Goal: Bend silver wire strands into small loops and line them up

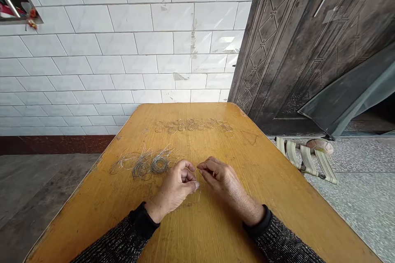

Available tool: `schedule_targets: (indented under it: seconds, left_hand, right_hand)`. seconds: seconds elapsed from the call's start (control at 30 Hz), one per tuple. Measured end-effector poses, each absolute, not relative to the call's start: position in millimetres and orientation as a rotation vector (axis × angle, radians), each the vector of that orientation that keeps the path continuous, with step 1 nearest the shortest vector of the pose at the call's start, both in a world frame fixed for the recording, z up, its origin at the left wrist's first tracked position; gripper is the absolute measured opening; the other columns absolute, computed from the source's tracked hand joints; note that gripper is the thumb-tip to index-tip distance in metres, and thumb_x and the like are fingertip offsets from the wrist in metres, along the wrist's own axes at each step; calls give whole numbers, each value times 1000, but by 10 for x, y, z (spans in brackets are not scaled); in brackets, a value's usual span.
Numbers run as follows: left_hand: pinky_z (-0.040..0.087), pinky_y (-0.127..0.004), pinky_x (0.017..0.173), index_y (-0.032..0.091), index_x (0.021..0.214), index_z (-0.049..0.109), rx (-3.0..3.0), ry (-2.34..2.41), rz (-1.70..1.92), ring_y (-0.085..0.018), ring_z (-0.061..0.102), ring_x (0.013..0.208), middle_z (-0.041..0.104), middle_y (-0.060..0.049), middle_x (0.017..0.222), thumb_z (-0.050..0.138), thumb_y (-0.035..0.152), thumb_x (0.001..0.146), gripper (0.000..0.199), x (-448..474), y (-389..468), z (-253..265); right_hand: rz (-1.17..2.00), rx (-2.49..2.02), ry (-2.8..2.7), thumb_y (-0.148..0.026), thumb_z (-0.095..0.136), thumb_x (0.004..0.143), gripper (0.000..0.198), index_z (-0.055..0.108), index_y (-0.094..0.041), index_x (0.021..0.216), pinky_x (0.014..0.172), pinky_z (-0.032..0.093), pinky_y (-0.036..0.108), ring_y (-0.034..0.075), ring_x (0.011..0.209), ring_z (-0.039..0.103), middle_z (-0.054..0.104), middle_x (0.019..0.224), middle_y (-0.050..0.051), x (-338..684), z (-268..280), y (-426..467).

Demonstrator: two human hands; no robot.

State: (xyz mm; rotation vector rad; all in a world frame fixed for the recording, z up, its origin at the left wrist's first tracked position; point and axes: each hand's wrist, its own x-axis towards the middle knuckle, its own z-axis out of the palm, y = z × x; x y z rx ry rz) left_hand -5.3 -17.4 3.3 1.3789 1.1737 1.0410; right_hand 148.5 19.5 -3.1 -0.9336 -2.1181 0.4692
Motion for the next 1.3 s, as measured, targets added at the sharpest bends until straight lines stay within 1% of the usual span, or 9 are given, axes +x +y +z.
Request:
schedule_targets:
  seconds: [0.13,0.3,0.63,0.87,1.0,1.07,1.13,1.2,1.3]
  left_hand:
    - [37,-23,53,17,86,48,1420,1173,1067,-9,47,52,51,6,57,57,12,66,24,-57,-173,40]
    - [39,-24,54,17,83,49,1429,1161,1069,-10,48,52,52,5,58,58,15,66,19,-47,-167,41]
    - [38,-24,55,17,77,51,1422,1176,1112,-10,47,52,50,4,58,58,16,65,14,-10,-183,41]
    - [39,-25,54,16,76,53,1363,1166,1128,-10,47,53,51,3,60,60,17,64,14,-11,-171,4]
    - [39,-23,53,15,76,52,1265,1152,1162,-9,47,53,51,3,61,61,17,64,15,0,-159,13]
    - [40,-23,53,15,75,51,1210,1164,1214,-8,47,53,51,3,61,61,19,65,15,-2,-148,27]
    - [40,-22,51,15,74,50,1156,1188,1274,-8,47,54,51,2,63,62,22,65,16,-10,-135,41]
    - [41,-22,50,16,75,50,1114,1208,1316,-9,48,55,51,2,65,63,24,65,19,-21,-126,50]
    - [42,-22,51,16,77,49,1082,1218,1335,-9,48,56,51,2,67,64,25,65,22,-30,-128,55]
  right_hand:
    - [424,-936,-2092,-15,46,80,18,64,-17,78,57,41,23,13,62,57,62,70,5,1480,-28,207]
    - [382,-947,-2104,-17,44,83,21,64,-17,77,57,41,23,14,63,57,61,71,6,1476,-34,204]
    - [366,-931,-2114,-18,42,84,22,62,-16,76,58,40,23,13,63,56,60,72,6,1468,-82,221]
    - [369,-944,-2104,-16,43,83,20,62,-17,74,58,41,24,14,64,56,60,72,6,1459,-79,216]
    - [528,-935,-2002,-19,46,82,17,61,-17,75,60,42,26,15,65,56,60,71,6,1458,-22,204]
    - [668,-955,-1885,-25,47,82,16,60,-17,86,60,43,27,15,64,56,60,71,5,1465,11,202]
    - [821,-975,-1768,-32,47,82,24,57,-16,97,56,44,26,14,60,55,59,70,4,1473,34,204]
    - [956,-984,-1702,-38,46,82,27,57,-15,92,51,43,24,12,56,53,57,66,2,1478,41,207]
    - [1092,-991,-1670,-43,48,80,30,55,-15,72,47,40,22,10,50,48,53,58,1,1471,30,210]
